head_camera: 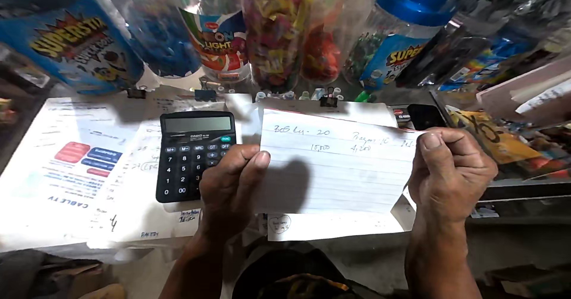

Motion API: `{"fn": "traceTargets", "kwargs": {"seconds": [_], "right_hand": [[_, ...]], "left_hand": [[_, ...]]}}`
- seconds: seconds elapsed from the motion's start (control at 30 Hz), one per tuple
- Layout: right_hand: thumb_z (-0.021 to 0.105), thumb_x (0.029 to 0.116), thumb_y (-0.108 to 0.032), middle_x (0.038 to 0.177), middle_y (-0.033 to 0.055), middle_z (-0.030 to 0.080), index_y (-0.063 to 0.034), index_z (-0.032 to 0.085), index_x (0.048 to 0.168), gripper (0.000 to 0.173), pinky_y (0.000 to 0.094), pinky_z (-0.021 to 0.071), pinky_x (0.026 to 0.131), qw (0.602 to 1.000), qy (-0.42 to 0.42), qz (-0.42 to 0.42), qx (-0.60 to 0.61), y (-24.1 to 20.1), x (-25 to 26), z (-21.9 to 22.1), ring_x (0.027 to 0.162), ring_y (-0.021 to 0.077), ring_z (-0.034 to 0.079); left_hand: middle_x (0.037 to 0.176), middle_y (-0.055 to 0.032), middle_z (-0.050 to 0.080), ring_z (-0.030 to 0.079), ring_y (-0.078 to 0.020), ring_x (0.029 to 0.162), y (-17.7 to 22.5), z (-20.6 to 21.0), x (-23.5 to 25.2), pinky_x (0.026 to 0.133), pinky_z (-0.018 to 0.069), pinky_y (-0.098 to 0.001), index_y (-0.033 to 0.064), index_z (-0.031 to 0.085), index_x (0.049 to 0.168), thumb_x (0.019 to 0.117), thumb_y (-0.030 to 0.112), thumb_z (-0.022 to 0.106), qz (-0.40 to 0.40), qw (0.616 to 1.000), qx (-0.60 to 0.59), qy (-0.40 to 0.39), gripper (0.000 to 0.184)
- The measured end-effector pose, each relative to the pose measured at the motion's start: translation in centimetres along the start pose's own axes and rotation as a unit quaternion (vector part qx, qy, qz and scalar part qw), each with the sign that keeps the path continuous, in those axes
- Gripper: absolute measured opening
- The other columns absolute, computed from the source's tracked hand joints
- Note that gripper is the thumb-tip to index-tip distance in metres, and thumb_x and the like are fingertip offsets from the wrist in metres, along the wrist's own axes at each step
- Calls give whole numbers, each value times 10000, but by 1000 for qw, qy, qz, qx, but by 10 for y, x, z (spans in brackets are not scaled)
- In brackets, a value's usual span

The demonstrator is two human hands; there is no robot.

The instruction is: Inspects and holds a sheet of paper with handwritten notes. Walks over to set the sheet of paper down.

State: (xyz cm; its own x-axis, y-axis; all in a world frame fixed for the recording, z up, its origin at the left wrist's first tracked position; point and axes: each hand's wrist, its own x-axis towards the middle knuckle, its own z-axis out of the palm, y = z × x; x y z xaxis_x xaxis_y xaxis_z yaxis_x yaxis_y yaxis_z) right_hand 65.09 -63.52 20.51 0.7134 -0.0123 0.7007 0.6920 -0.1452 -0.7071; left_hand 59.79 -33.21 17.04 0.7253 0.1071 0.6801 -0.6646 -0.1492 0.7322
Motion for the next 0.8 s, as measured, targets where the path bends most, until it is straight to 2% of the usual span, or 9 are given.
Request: {"fn": "traceTargets", "kwargs": {"seconds": [0.2, 0.27, 0.4, 0.5, 0.8], "right_hand": [[623, 1021, -169, 834, -124, 685, -159, 713, 1046, 94, 166, 566, 633, 1000, 1, -2, 11, 4, 1, 1, 683, -11, 639], [626, 1020, -172, 850, -120, 693, -159, 714, 1050, 94, 172, 573, 649, 1000, 1, -2, 15, 7, 1, 1, 698, -7, 648], [628, 1021, -185, 862, -131, 692, -166, 718, 1050, 96, 163, 565, 660, 1000, -2, -5, 10, 8, 2, 1, 708, -18, 640], [624, 1021, -174, 863, -121, 694, -153, 716, 1053, 99, 164, 563, 647, 1000, 0, -5, 12, 7, 2, 1, 698, -13, 639], [619, 1024, -166, 869, -110, 701, -137, 717, 1055, 106, 175, 576, 669, 1000, -3, -8, 20, 3, 1, 0, 718, -5, 652]], "left_hand": [[805, 131, 592, 542, 63, 663, -1, 1, 1, 578, 476, -113, 167, 631, 991, 1068, 182, 534, 5, 1000, -7, -2, 125], [813, 125, 601, 559, 54, 676, -1, 0, 1, 592, 495, -123, 161, 631, 987, 1066, 179, 534, 6, 1000, -7, -3, 126], [806, 132, 630, 575, 58, 656, -1, 0, 1, 569, 502, -128, 167, 644, 1027, 1076, 222, 526, 3, 1000, 11, -6, 139], [828, 131, 641, 596, 52, 691, -1, 0, 2, 610, 521, -134, 164, 651, 1047, 1077, 210, 523, 12, 1000, 1, -11, 139], [827, 128, 637, 596, 49, 694, -1, 1, 4, 615, 521, -134, 160, 654, 1020, 1073, 187, 521, 25, 1000, 3, -4, 146]]}}
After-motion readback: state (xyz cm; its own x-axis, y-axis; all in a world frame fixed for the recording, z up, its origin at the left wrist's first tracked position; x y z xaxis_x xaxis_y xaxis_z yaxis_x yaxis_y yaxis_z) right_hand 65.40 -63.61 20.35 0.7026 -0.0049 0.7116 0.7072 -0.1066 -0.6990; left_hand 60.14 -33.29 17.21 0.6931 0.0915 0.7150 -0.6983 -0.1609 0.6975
